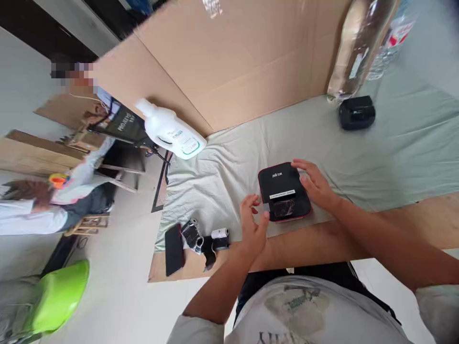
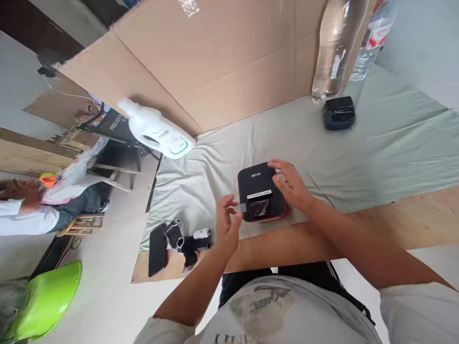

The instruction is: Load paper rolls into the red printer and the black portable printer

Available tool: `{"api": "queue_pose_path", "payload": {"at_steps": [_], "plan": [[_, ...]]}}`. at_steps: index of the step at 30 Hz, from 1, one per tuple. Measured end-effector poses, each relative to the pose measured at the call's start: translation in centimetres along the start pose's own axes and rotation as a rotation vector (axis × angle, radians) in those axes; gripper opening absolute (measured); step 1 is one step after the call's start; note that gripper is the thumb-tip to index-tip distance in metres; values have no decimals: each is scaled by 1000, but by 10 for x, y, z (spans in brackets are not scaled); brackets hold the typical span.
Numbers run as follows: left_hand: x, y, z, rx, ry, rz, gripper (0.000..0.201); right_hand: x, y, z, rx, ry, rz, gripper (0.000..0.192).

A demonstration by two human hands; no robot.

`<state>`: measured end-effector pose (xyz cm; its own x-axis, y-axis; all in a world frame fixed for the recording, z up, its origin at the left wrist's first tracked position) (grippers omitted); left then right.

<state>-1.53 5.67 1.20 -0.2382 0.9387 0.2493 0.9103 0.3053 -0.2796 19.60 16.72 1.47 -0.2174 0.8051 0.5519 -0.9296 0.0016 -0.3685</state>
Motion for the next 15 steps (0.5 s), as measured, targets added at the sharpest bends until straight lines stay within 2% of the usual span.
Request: {"api": "queue_pose_path", "payload": {"at_steps": [3, 6, 11, 15], "plan": [[26, 2, 20, -132, -144, 101, 55, -22, 2, 34, -67, -247, 115, 31], [40, 11, 30, -221, -215, 227, 71, -42, 7, 48, -160, -381, 111, 27], [46, 28, 35, -425, -318, 328, 95, -58, 15, 41, -218, -395, -45, 23], [45, 37, 45, -547, -441, 363, 113, -61, 15, 39, -225, -411, -89, 25]]}}
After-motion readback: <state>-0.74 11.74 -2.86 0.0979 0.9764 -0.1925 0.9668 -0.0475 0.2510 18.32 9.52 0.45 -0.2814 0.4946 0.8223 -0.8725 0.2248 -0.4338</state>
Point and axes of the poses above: each hand's wrist, its own x-axis towards the middle knuckle, its own y-axis out of the palm, z = x × y, the point moved 6 cm from there along x, towards the middle knuckle, and after that the axes turned 3 degrees about y, right-handed, at the moved point
